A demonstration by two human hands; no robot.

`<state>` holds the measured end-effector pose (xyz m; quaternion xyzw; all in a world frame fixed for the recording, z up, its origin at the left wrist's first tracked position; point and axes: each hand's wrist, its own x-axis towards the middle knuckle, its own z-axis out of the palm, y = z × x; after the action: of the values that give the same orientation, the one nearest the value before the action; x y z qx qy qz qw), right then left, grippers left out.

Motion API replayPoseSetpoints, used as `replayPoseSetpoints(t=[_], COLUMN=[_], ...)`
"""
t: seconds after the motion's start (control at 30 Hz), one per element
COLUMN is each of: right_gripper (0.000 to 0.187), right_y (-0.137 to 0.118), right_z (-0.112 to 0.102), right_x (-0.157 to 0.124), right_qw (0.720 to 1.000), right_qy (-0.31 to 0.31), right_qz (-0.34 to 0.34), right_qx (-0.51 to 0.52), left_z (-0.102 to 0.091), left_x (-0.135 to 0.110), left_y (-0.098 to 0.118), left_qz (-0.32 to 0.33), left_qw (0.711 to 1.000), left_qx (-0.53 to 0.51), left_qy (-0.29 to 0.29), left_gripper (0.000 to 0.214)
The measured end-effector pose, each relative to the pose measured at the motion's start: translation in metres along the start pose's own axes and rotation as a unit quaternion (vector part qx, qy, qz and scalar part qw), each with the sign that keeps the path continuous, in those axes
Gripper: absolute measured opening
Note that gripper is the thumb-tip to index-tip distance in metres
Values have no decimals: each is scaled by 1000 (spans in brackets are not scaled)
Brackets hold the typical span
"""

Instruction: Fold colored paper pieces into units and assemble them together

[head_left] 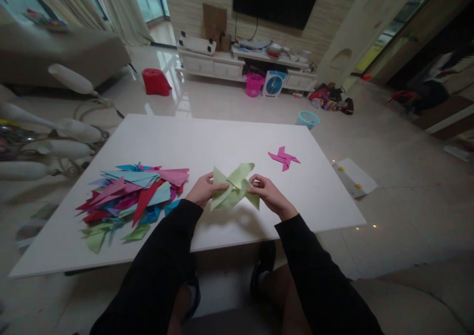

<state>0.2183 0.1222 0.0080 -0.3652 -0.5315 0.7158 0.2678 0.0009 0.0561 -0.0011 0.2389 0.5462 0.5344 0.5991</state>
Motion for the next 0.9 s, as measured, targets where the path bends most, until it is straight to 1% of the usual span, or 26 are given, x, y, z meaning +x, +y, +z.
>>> replayPoseSetpoints(t=[0.1, 0.23, 0.3, 0.4, 0.43, 0.47, 0.5, 0.57, 0.6, 0.63, 0.67, 0.7, 0.77, 0.83, 0.9], right_gripper=[34, 39, 41, 39, 37, 35, 33, 31, 30, 30, 30, 30, 31, 33, 35], right_y=[-1, 1, 4, 8, 9, 11, 12, 15, 17, 17, 18, 18, 18, 16, 14], right_z=[-5, -3, -1, -1, -1, -2, -3, -4, -4, -3, -3, -2, 0, 3, 5], right_x=[4, 7, 7, 5, 5, 5, 5, 6, 7, 7, 8, 8, 9, 9, 9], right_qw=[999, 997, 997, 998, 998, 998, 997, 994, 992, 990, 988, 986, 984, 986, 989], right_qy=[-23, -32, -25, 3, 20, 39, 60, 103, 123, 141, 155, 167, 174, 163, 143], right_qz=[23, 61, 67, 52, 49, 46, 43, 26, 12, -2, -12, -18, -20, -26, -37], right_qx=[-2, 25, 37, 34, 28, 20, 11, 0, -3, -6, -9, -13, -20, -17, -9], left_z=[1, 7, 11, 17, 19, 21, 24, 30, 34, 37, 41, 45, 51, 54, 54], left_x=[6, 10, 10, 7, 6, 4, 1, -5, -9, -12, -15, -17, -17, -12, -7], left_y=[-2, -6, -8, -8, -8, -9, -9, -11, -13, -15, -17, -20, -26, -31, -35], left_qz=[2, 18, 22, 20, 39, 76, 125, 230, 265, 283, 286, 278, 237, 186, 155], left_qw=[1000, 999, 998, 998, 998, 995, 985, 944, 923, 911, 910, 916, 943, 968, 980], left_qx=[10, 17, 22, 43, 52, 67, 91, 156, 189, 214, 225, 221, 181, 128, 93], left_qy=[-26, -47, -49, -45, -23, 18, 72, 175, 203, 210, 201, 185, 145, 106, 79], left_gripper=[76, 75, 72, 66, 62, 57, 51, 35, 27, 21, 17, 16, 20, 27, 29])
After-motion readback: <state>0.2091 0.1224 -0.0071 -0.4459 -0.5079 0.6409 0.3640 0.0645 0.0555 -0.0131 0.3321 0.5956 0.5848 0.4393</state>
